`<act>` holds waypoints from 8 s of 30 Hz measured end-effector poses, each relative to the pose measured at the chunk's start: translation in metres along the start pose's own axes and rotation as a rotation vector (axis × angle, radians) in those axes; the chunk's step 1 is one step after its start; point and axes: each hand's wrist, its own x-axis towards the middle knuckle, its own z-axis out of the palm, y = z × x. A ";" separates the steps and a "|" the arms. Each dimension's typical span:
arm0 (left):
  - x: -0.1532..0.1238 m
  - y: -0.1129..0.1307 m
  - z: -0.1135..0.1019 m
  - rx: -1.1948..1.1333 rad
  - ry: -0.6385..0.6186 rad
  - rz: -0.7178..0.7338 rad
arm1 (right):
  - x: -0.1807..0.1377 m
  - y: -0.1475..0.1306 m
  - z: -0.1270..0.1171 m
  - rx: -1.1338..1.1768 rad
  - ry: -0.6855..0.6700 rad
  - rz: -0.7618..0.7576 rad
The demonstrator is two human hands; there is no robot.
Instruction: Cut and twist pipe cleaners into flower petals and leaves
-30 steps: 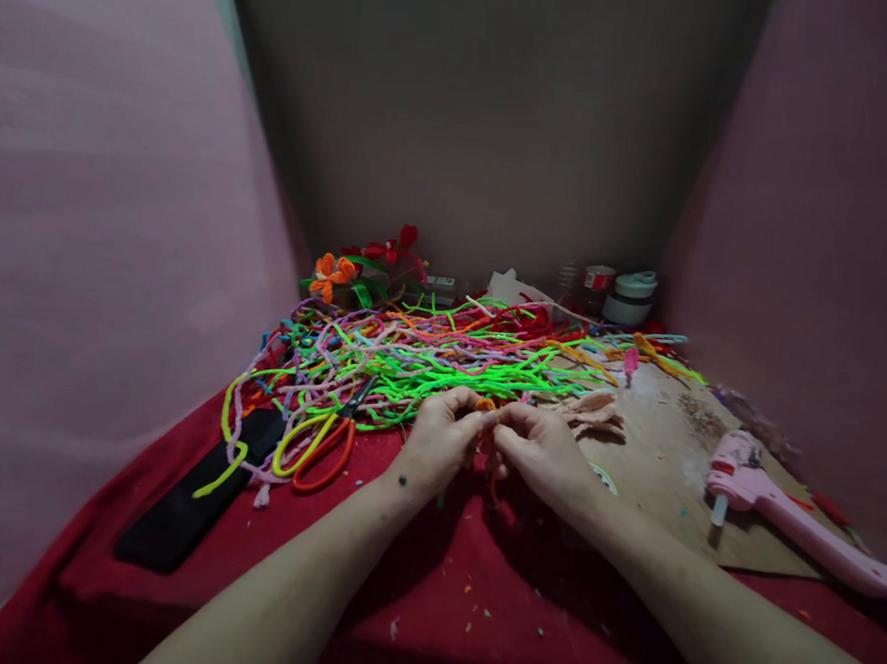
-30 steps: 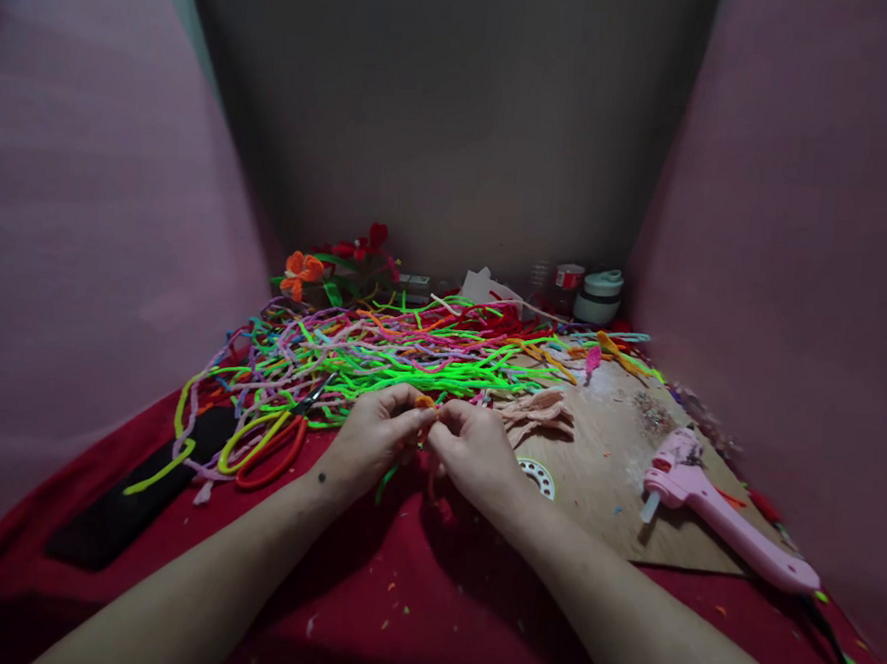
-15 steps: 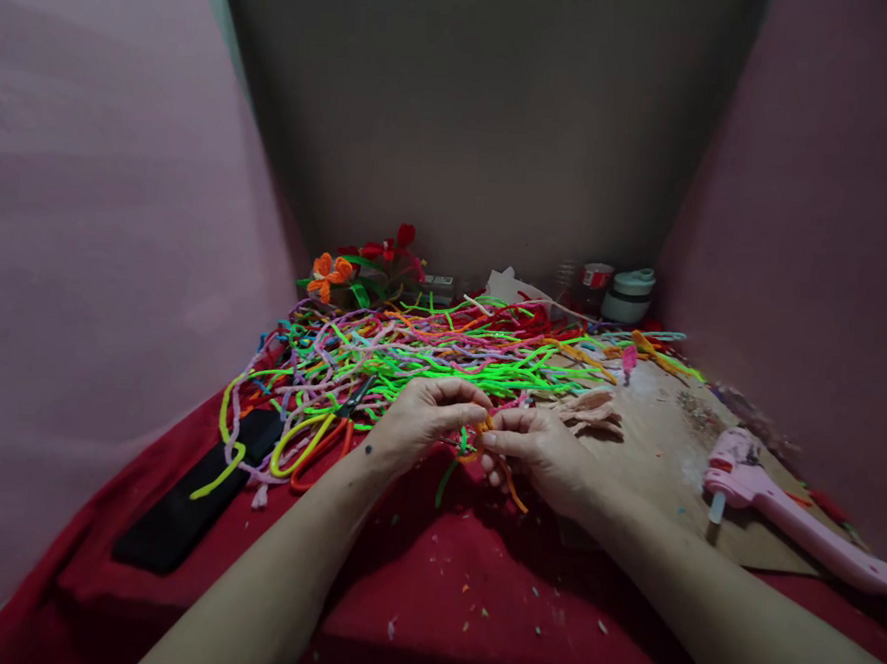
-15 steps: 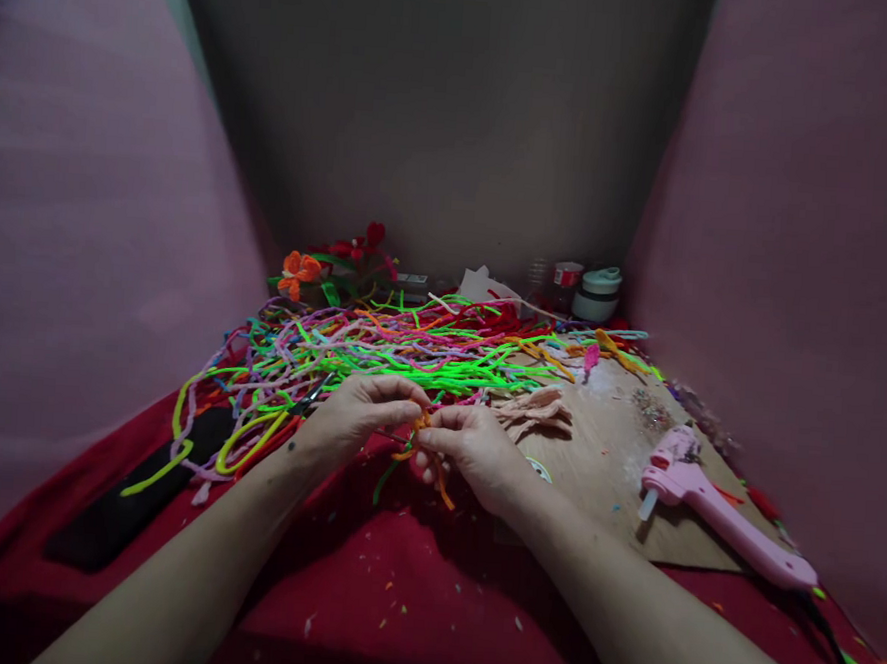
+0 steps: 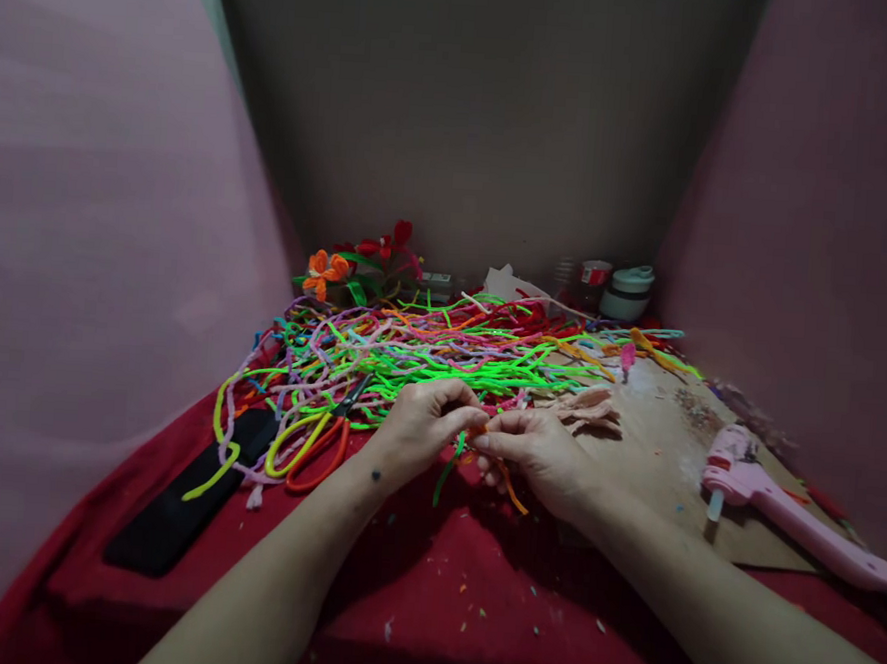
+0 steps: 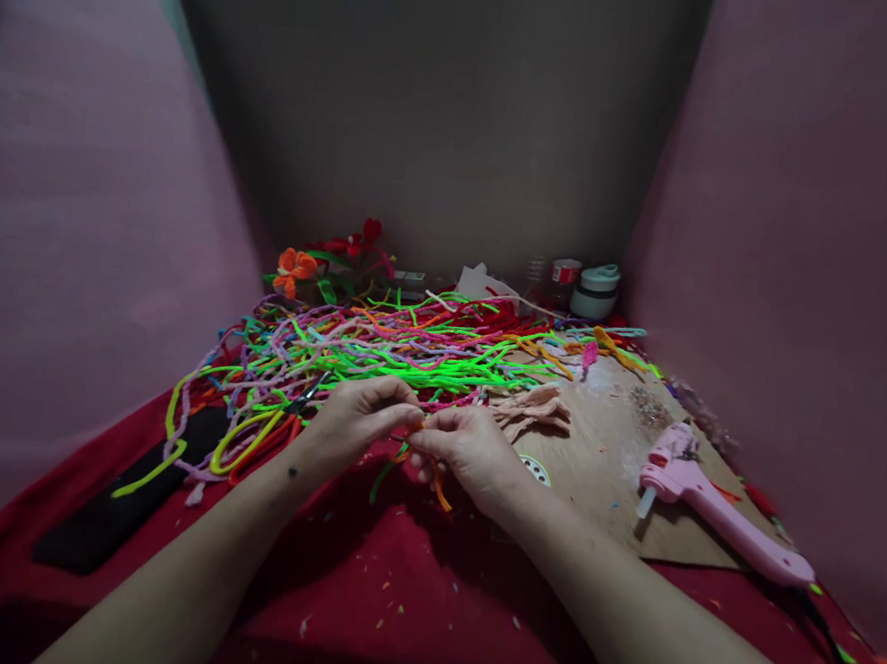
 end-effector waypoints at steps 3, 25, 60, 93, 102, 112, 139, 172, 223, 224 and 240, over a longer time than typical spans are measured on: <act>0.000 0.002 0.002 -0.203 -0.065 -0.194 | -0.001 -0.002 0.001 -0.072 0.024 -0.029; 0.000 -0.003 0.006 0.023 -0.044 -0.049 | 0.004 0.007 -0.002 -0.024 0.021 0.028; 0.001 -0.002 0.002 -0.145 -0.144 -0.235 | 0.009 0.003 -0.008 0.111 0.162 -0.078; -0.004 -0.003 0.044 -0.103 0.003 -0.002 | 0.013 0.003 0.000 0.230 0.427 -0.300; 0.000 0.000 0.027 -0.312 -0.060 -0.210 | 0.012 0.003 -0.003 0.269 0.287 -0.245; -0.002 -0.001 0.022 -0.264 0.103 -0.194 | 0.013 0.008 -0.003 0.265 0.283 -0.261; -0.015 -0.007 0.026 0.403 0.399 0.580 | 0.004 -0.006 0.001 -0.029 0.215 -0.565; -0.023 0.003 0.017 0.376 0.380 0.743 | -0.005 -0.012 0.003 -0.089 0.256 -0.765; -0.086 0.017 0.001 1.097 -0.071 0.186 | -0.007 -0.010 -0.008 0.721 -0.392 -0.143; -0.085 0.018 0.002 1.118 -0.084 0.171 | -0.007 -0.010 -0.008 0.720 -0.386 -0.137; -0.083 0.026 0.003 1.359 -0.107 0.135 | -0.006 -0.009 -0.006 0.721 -0.389 -0.116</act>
